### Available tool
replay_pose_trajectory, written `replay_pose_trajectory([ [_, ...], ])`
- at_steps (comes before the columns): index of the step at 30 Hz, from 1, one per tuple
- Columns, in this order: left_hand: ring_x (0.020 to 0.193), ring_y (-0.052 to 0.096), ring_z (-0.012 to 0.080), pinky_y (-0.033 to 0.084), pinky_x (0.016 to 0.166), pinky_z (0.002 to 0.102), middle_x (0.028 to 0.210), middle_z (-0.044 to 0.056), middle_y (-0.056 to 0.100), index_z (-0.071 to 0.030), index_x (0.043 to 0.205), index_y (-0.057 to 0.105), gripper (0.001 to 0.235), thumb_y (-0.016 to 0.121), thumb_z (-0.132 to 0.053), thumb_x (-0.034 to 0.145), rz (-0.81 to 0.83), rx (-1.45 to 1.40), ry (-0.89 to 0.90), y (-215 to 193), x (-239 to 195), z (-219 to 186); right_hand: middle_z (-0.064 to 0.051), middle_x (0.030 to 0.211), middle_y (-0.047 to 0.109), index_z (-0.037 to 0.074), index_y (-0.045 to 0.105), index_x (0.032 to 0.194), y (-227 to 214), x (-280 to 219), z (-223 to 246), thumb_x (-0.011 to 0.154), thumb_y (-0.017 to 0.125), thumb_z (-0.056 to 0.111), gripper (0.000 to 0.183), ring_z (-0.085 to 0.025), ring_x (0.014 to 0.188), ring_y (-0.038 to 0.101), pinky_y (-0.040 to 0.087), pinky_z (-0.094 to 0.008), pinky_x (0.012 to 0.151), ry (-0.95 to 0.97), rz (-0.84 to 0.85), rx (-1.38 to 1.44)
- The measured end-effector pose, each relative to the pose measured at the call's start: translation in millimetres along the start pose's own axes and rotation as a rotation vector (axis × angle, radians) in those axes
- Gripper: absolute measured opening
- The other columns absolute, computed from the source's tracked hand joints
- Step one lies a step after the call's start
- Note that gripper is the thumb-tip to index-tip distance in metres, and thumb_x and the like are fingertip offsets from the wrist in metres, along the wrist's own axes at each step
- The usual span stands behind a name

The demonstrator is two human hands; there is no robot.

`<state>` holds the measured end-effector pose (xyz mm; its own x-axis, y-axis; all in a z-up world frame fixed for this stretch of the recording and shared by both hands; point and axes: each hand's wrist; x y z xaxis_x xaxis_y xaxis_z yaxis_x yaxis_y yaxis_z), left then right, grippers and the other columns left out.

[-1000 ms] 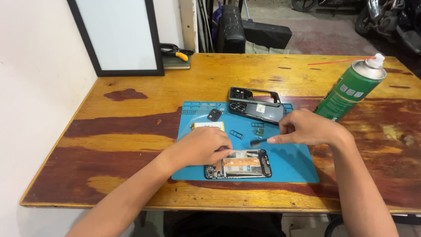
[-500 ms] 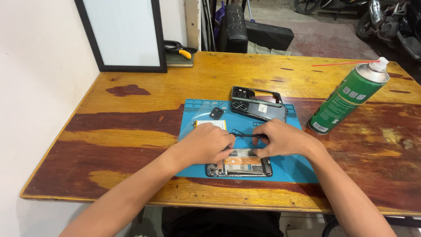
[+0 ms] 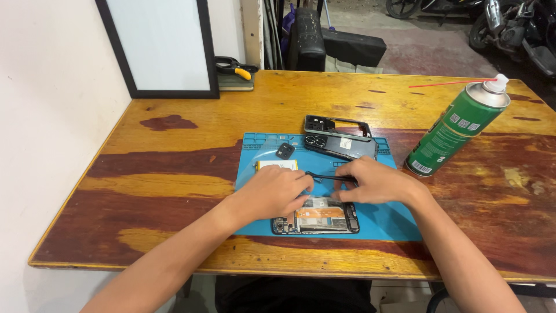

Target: The person disassembles a smartphone on a blue mat, removes the battery, and uses a brush and compressed air to clean internal components. The person handles the phone frame, battery, and small parts while working at a wooden table.

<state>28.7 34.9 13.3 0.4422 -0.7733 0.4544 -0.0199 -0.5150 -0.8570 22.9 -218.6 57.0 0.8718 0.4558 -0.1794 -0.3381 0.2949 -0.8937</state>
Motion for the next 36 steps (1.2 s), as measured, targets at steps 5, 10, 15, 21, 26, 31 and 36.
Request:
replay_pose_trajectory([
  [5,0.089,0.064,0.0284,0.052,0.07,0.042,0.099,0.007,0.059,-0.011,0.094,0.069,0.012,0.071,-0.009,0.082,-0.022,0.043,0.085,-0.2,0.6,-6.8,-0.009,0.06,0.061,0.001,0.071,0.09,2.3,-0.1,5.6,0.067,0.085,0.036,0.044,-0.023,0.056,0.06,0.048,-0.038,0.055,-0.075,0.035,0.029],
  [10,0.096,0.057,0.0269,0.051,0.072,0.041,0.101,0.007,0.054,-0.01,0.084,0.071,0.01,0.075,-0.008,0.075,-0.005,0.074,0.145,-0.5,0.9,-10.0,-0.011,0.062,0.064,-0.001,0.07,0.083,5.4,1.3,5.4,0.065,0.081,0.026,0.035,-0.024,0.058,0.063,0.05,-0.037,0.057,-0.145,0.041,0.047],
  [15,0.096,0.056,0.0258,0.051,0.069,0.039,0.1,0.006,0.055,-0.009,0.082,0.072,0.009,0.076,-0.014,0.076,0.007,0.123,0.11,-2.3,0.8,-9.5,-0.014,0.066,0.069,-0.002,0.07,0.078,7.2,3.1,3.0,0.074,0.075,0.018,0.021,-0.025,0.062,0.066,0.051,-0.038,0.061,-0.126,0.018,0.066],
  [21,0.094,0.057,0.0257,0.051,0.069,0.039,0.098,0.006,0.058,-0.009,0.086,0.074,0.014,0.076,-0.017,0.075,0.001,0.127,0.11,-3.5,1.0,-9.2,-0.015,0.072,0.072,0.001,0.073,0.086,5.7,1.5,-4.2,0.081,0.075,0.019,0.019,-0.027,0.064,0.066,0.051,-0.039,0.063,-0.171,0.003,0.059],
  [26,0.096,0.057,0.0252,0.052,0.07,0.038,0.097,0.005,0.059,-0.01,0.088,0.077,0.014,0.075,-0.016,0.076,-0.015,0.15,0.105,-4.3,-0.2,-6.6,-0.015,0.073,0.072,0.001,0.073,0.087,5.7,2.0,-7.1,0.082,0.077,0.024,0.023,-0.027,0.065,0.066,0.05,-0.039,0.063,-0.121,0.016,0.05],
  [31,0.097,0.057,0.0247,0.053,0.072,0.037,0.097,0.004,0.06,-0.009,0.089,0.079,0.013,0.073,-0.015,0.079,0.004,0.151,0.075,-2.8,0.1,-4.8,-0.014,0.071,0.071,0.002,0.073,0.087,5.8,2.5,-8.0,0.082,0.077,0.029,0.028,-0.027,0.067,0.066,0.05,-0.04,0.064,-0.042,0.041,0.014],
  [36,0.097,0.058,0.0271,0.054,0.071,0.039,0.096,0.007,0.061,-0.007,0.085,0.078,0.015,0.076,-0.021,0.079,0.006,0.106,0.056,-1.4,-0.2,-3.4,-0.012,0.071,0.071,0.001,0.072,0.085,6.2,5.0,-7.5,0.081,0.076,0.029,0.028,-0.024,0.066,0.067,0.052,-0.038,0.064,-0.113,0.025,0.051],
])
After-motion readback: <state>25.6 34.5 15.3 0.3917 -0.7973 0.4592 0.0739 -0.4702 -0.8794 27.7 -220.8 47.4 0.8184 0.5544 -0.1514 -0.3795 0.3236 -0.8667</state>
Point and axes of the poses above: each hand's wrist, its own x-axis towards the middle knuckle, its own y-axis out of the palm, z = x × y
